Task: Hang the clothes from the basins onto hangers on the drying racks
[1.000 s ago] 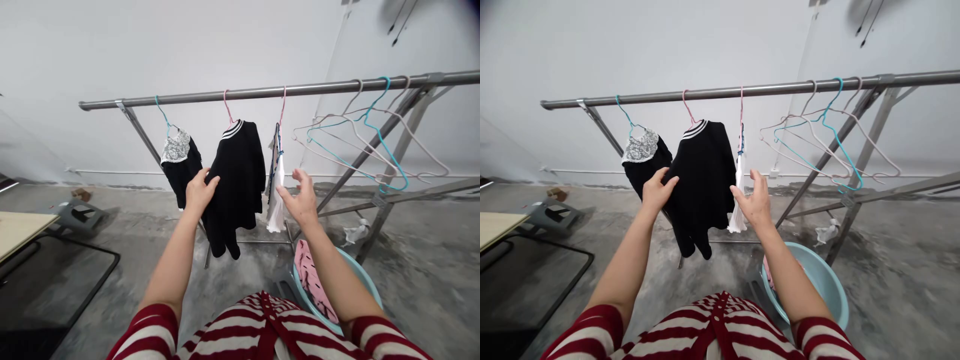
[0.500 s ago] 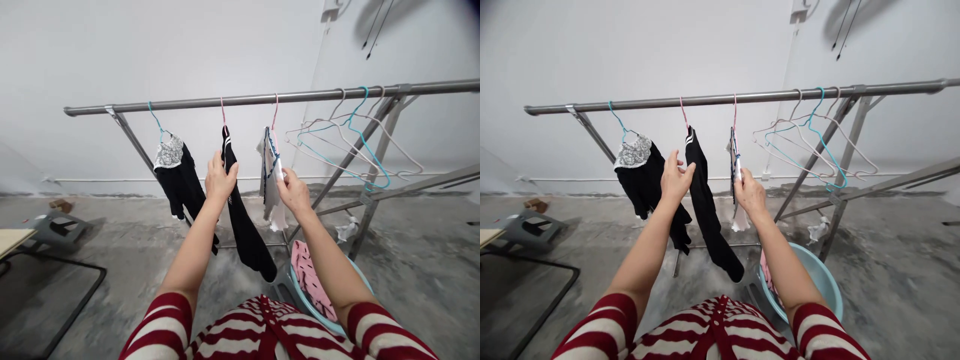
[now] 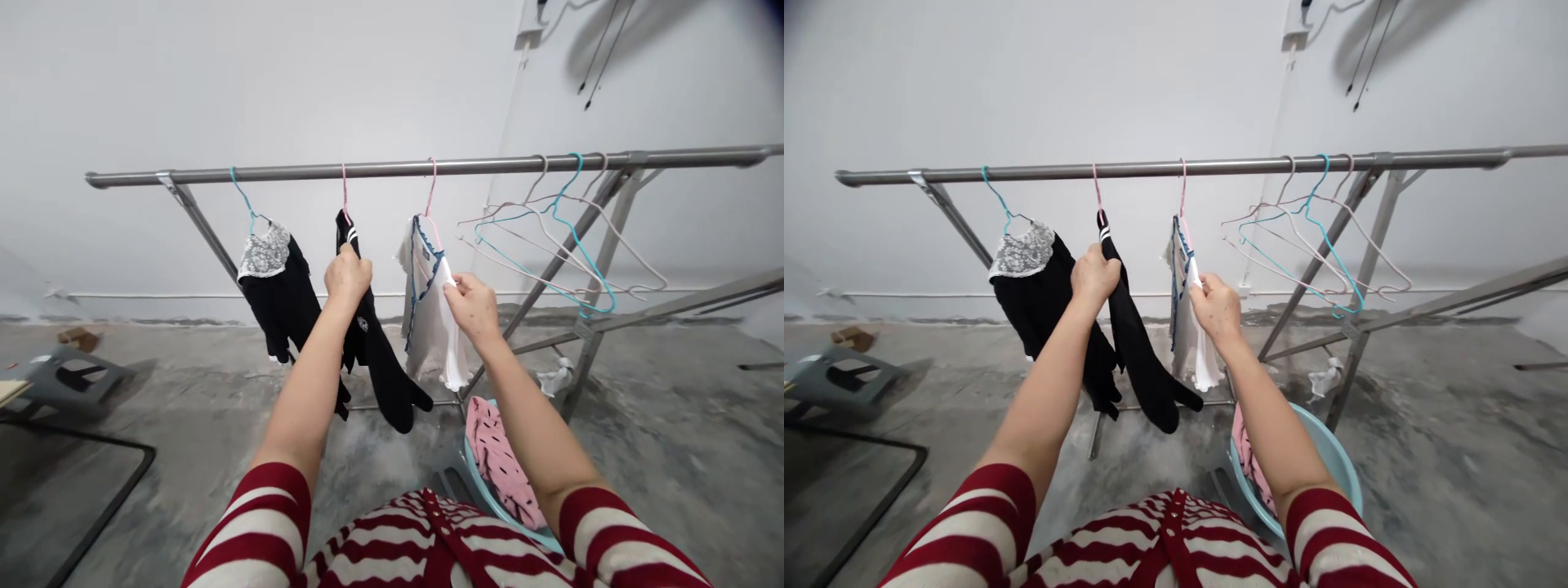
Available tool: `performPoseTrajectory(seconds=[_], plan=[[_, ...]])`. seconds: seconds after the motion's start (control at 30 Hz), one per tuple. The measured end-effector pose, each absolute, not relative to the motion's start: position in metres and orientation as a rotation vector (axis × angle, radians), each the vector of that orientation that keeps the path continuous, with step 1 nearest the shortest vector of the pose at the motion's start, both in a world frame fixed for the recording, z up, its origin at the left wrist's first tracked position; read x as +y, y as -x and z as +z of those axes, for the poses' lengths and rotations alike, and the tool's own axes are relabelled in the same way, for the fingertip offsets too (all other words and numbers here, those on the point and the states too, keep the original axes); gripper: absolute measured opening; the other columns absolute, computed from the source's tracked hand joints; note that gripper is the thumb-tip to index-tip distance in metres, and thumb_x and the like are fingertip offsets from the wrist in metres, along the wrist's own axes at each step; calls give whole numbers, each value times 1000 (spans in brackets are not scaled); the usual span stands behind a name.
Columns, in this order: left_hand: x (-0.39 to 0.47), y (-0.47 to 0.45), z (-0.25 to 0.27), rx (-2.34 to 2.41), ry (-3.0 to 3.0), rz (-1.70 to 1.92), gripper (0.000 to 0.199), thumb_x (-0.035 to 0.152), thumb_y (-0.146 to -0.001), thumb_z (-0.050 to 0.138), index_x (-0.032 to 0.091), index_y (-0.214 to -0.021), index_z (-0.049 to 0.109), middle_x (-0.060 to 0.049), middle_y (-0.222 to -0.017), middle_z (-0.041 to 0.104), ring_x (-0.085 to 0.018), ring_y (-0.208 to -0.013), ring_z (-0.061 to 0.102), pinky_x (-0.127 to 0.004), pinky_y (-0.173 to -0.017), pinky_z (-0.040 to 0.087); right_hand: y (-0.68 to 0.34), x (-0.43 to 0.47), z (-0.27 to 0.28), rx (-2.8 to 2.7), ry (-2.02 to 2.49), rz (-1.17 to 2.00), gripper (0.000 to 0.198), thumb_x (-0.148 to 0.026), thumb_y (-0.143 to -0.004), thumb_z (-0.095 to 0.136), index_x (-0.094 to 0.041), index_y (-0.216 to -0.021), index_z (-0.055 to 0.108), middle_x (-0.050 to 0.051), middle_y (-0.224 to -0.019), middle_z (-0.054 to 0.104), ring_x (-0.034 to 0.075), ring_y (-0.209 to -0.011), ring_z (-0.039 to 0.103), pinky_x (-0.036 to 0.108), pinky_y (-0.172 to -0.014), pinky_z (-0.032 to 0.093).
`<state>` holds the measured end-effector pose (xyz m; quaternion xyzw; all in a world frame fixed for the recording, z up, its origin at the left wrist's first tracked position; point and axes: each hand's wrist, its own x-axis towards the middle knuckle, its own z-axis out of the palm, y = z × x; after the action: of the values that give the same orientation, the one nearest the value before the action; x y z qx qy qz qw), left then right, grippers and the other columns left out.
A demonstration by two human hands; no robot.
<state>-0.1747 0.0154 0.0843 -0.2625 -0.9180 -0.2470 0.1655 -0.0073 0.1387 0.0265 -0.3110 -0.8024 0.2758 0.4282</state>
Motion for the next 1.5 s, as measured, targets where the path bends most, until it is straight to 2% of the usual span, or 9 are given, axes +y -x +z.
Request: performPoseTrajectory(seconds=[0.33,0.47,0.63,0.77,0.93,1.07,1.17,1.33,1.5], plan=[[-4,172,91,-2593,739,-569,43,33,-82,47,15,-121,52,-16,-96,69,-34,-96,64,-42,-80,48,-1,121,12,-2081,634,655,43,-46,-86,44,-18,-115,60,-1,-60,59,14,-58,55,24,-62,40],[-21,159,86,-2293,795,-675,48,33,-83,51,14,-127,50,-11,-91,69,-28,-91,64,-38,-79,49,-29,141,18,-2002,624,521,41,-45,-88,43,-18,-115,59,1,-68,62,13,-61,56,24,-65,43],[-54,132,58,-1883,888,-962,44,34,-83,55,17,-123,56,-4,-81,67,-13,-66,59,-27,-71,50,-75,214,65,-1882,752,64,41,-45,-90,40,-19,-117,54,8,-94,64,19,-84,58,32,-79,45],[-71,105,27,-1920,972,-1081,40,31,-83,57,22,-122,58,-1,-81,66,-11,-61,56,-24,-67,49,-80,275,91,-1975,959,-185,42,-44,-91,38,-15,-117,53,16,-111,59,28,-103,52,42,-87,42],[-79,75,-16,-2026,1165,-1076,32,29,-86,52,23,-116,60,0,-77,64,-11,-61,57,-24,-64,49,-58,318,92,-2172,1138,-5,33,-27,-89,41,-15,-115,56,15,-100,65,25,-92,58,37,-81,43],[-88,62,-55,-2138,1233,-1037,28,30,-89,47,24,-113,60,0,-76,66,-11,-58,59,-23,-60,49,-48,324,89,-2269,1099,200,28,-24,-89,39,-15,-94,65,11,-86,68,21,-84,60,30,-75,43],[-99,61,-81,-2261,1261,-1003,29,33,-90,45,24,-113,60,-2,-86,69,-13,-67,65,-23,-58,50,-50,324,88,-2217,1167,153,28,-24,-88,40,-14,-85,66,14,-86,68,23,-86,61,32,-75,43],[-114,68,-112,-2436,1189,-1018,31,39,-89,43,25,-110,62,-3,-95,71,-17,-77,68,-25,-60,53,-72,339,88,-2099,1313,141,26,-20,-88,41,-12,-89,65,18,-93,66,25,-92,61,35,-80,43],[-112,65,-118,-2482,1215,-1025,30,39,-89,45,27,-109,63,-2,-100,70,-18,-85,68,-26,-65,55,-95,364,87,-2032,1353,158,25,-16,-86,40,-11,-85,64,16,-90,65,25,-93,60,40,-84,43]])
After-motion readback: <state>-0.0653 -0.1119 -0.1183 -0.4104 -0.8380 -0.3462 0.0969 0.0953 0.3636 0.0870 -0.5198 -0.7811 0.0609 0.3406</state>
